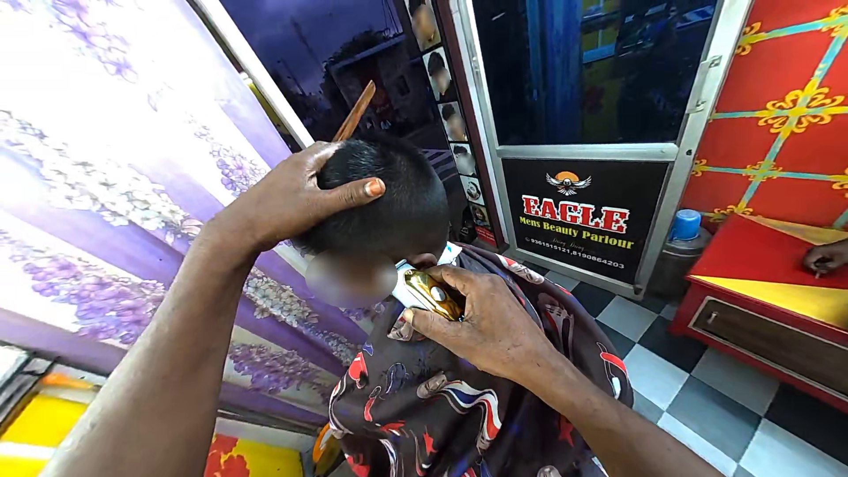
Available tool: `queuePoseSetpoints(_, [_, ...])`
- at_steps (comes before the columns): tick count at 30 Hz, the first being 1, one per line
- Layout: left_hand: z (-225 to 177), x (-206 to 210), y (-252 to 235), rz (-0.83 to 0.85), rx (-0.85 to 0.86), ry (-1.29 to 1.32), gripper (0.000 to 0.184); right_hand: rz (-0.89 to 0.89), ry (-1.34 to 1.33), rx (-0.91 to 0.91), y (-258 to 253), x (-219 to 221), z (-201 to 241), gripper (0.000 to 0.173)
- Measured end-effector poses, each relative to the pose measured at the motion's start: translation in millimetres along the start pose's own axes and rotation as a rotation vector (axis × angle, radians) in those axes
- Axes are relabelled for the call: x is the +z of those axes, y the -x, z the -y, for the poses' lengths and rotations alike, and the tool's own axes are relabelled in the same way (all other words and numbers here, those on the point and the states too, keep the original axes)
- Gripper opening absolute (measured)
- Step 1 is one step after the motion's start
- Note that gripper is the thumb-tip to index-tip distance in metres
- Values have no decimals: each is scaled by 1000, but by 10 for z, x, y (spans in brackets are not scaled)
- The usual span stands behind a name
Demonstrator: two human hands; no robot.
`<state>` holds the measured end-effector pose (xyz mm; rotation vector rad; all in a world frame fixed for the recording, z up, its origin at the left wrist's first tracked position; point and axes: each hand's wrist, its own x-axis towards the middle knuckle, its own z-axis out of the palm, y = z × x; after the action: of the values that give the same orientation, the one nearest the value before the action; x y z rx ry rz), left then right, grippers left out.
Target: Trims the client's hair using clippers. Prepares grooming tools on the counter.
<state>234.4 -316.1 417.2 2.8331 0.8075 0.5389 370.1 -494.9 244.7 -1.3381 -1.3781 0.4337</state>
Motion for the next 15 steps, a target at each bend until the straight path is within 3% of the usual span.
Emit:
queuePoseSetpoints(10, [13,-11,84,-14,12,-7,71,-48,-46,-4,50,15,-36,37])
queuePoseSetpoints(15, [29,-6,95,-23,-1,0,73,23,-26,7,43,25,-16,36])
